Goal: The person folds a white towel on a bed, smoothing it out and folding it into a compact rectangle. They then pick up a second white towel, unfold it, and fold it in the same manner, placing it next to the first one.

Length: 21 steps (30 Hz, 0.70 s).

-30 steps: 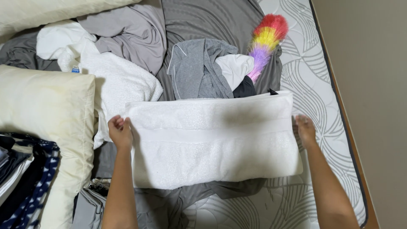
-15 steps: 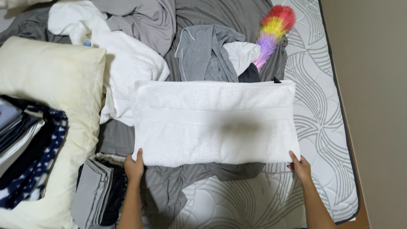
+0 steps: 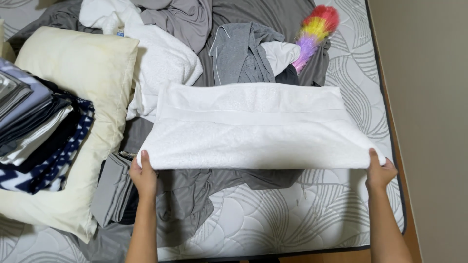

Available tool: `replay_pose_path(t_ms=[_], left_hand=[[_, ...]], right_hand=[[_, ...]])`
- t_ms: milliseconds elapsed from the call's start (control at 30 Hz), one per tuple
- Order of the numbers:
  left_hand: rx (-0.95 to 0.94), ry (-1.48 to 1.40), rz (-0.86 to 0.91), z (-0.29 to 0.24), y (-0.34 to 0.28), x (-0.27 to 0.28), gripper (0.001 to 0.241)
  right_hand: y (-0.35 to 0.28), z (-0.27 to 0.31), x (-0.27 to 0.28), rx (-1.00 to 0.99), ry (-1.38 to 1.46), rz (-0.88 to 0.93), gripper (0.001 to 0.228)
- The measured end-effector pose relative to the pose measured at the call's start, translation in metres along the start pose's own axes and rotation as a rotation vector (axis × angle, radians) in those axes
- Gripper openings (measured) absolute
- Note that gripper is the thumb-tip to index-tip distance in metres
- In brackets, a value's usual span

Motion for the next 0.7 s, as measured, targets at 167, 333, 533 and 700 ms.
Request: replay_pose_path(t_ms=[167,333,533,700], left_hand=[[-0.031,0.329,-0.019,0.058,-0.084,0.038,0.039],[0.191,0.621,-0.018,0.174,-0.165,0.058,0.043],[0.015,1.205,-0.025,0.202,-0.154,0.034,0.049],[-0.037,1.005,-0.034,0.132,-0.098,-0.018,0.048]], right_hand=[[-0.018,0.001,0.069,0.07,-0.134,-0.027,0.035],[-0.055,-0.076,0.143,-0.087,-0.512,-0.067,0.05],[-0.056,-0.115,0.126,-0.229,-0.731,-0.091,0.066],[-0.074,-0.069,0.017,0.527,-0.869,0.245,0.061]])
Point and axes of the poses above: each hand's wrist, its own y-axis towards the middle knuckle, its own x-axis out of the back of the hand, z = x × y, the point moved 2 cm from there along y, towards the middle knuckle, and after that the axes turned 12 degrees about y, right-handed, at the moved point
